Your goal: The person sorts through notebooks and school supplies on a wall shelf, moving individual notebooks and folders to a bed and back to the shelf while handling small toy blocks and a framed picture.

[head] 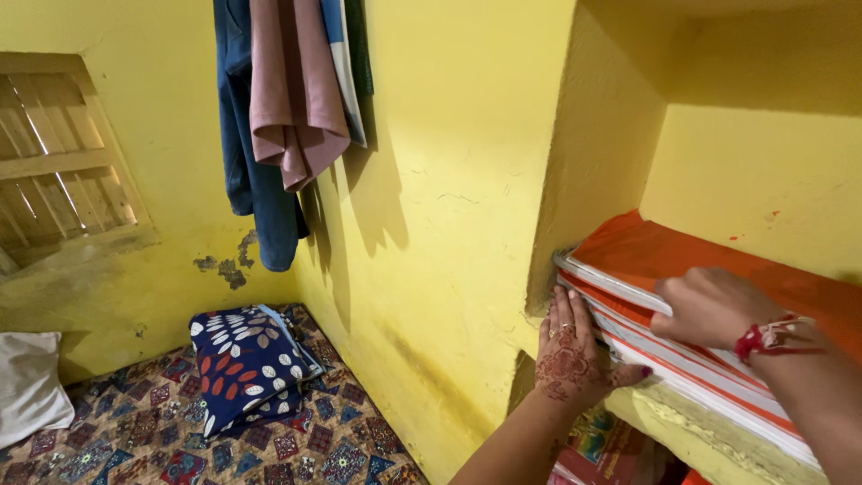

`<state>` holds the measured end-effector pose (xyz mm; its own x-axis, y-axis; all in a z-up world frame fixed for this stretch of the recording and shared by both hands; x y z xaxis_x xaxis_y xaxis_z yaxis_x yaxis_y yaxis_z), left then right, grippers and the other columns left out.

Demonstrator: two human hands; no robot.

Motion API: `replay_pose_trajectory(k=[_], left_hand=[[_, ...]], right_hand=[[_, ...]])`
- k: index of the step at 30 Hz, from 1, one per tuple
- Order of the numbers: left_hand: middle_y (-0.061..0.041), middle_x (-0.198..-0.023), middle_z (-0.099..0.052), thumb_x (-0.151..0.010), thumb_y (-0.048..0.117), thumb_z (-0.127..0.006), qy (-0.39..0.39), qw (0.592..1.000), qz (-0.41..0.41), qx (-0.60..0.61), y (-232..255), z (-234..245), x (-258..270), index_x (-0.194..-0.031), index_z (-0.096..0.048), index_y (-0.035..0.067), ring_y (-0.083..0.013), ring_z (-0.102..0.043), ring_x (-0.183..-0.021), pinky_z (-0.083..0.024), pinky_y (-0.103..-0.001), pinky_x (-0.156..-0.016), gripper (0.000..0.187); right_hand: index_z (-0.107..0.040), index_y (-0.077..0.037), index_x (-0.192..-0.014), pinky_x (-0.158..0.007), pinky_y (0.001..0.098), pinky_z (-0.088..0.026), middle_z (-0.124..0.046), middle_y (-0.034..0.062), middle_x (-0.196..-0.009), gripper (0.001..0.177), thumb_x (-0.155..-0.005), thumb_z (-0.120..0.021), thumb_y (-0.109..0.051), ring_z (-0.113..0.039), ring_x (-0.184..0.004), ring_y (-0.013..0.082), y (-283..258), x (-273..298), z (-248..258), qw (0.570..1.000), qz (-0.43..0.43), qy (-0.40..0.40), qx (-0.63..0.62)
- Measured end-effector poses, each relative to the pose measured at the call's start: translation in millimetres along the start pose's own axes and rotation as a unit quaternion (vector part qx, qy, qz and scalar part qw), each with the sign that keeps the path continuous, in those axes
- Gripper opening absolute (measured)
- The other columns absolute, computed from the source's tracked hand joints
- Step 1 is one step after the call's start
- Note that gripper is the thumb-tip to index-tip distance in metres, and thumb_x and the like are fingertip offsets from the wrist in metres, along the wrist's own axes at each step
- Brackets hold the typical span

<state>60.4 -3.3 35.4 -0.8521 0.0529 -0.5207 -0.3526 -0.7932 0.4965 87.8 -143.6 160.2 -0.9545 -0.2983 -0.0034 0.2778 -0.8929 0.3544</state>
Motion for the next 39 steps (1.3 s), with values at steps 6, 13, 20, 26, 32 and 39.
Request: replay_pose_trajectory(k=[6,13,20,26,32,39], left_hand=[[-0.038,-0.170,0.000,-0.077,0.083,-0.072,0.021,0.999,-0.020,-0.016,-0.6,-1.9,2.4,-0.165,0.003,-0.011,-0.0466,-0.001,-0.161,-0.008,-0.055,-0.125,0.149],[-0.034,-0.171,0.002,-0.071,0.080,-0.076,-0.003,1.000,0.009,0.013,4.4,7.5,1.5,-0.165,0.005,-0.007,-0.0430,0.001,-0.161,-0.008,-0.054,-0.124,0.152],[-0.029,-0.172,0.002,-0.068,0.074,-0.081,-0.011,0.999,0.034,0.034,6.1,12.1,1.6,-0.165,0.005,-0.005,-0.0398,0.001,-0.160,-0.007,-0.052,-0.125,0.152],[-0.032,-0.170,-0.001,-0.072,0.064,-0.084,0.057,0.996,0.033,0.057,17.3,23.0,14.8,-0.163,0.000,-0.007,-0.0422,-0.006,-0.159,-0.012,-0.053,-0.123,0.143],[-0.035,-0.170,-0.023,-0.082,0.036,-0.080,0.253,0.955,-0.146,-0.054,58.4,62.4,41.0,-0.165,-0.029,-0.005,-0.0457,-0.030,-0.155,-0.026,-0.055,-0.128,0.105],[-0.023,-0.149,-0.048,-0.064,0.036,-0.080,0.156,0.956,-0.209,-0.136,94.7,74.7,-10.6,-0.141,-0.053,0.004,-0.0447,-0.039,-0.146,-0.021,-0.061,-0.124,0.087]], right_hand=[[-0.067,-0.009,-0.079,-0.059,0.0294,-0.049,-0.055,0.0037,-0.062,0.013,-0.084,-0.065,-0.022,-0.054,-0.059,0.0114,-6.8,-4.4,-0.3,0.999,0.011,0.048,0.022],[-0.067,-0.009,-0.113,-0.047,0.0253,-0.044,-0.048,-0.0017,-0.058,0.029,-0.090,-0.065,-0.026,-0.045,-0.050,0.0090,28.0,-23.0,-27.3,0.992,-0.012,-0.001,-0.123],[-0.056,-0.016,-0.148,-0.042,0.0311,-0.036,-0.041,-0.0014,-0.053,0.065,-0.087,-0.072,-0.034,-0.036,-0.045,0.0134,63.3,-7.4,-37.7,0.973,-0.038,-0.014,-0.228],[-0.061,-0.017,-0.145,-0.047,0.0330,-0.039,-0.041,0.0031,-0.054,0.065,-0.086,-0.072,-0.042,-0.041,-0.048,0.0150,46.8,9.3,-29.5,0.989,-0.053,-0.013,-0.135],[-0.067,-0.022,-0.136,-0.084,0.0363,-0.064,-0.076,0.0115,-0.076,0.069,-0.073,-0.080,-0.045,-0.078,-0.077,0.0219,29.3,30.6,-6.0,0.991,-0.041,0.043,-0.119],[-0.064,-0.028,-0.142,-0.061,0.0342,-0.061,-0.068,0.0114,-0.057,0.067,-0.078,-0.078,-0.040,-0.069,-0.056,0.0169,27.1,34.8,-8.8,0.992,-0.077,-0.012,-0.097]])
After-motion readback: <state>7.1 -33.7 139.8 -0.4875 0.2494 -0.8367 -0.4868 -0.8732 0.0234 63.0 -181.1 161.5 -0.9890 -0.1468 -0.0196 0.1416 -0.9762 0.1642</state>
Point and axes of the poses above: each hand's wrist, its own x-axis away from the middle knuckle, its own z-axis out of the back of the hand, y = z × x, the point moved 7 cm from there along -x, towards the middle knuckle
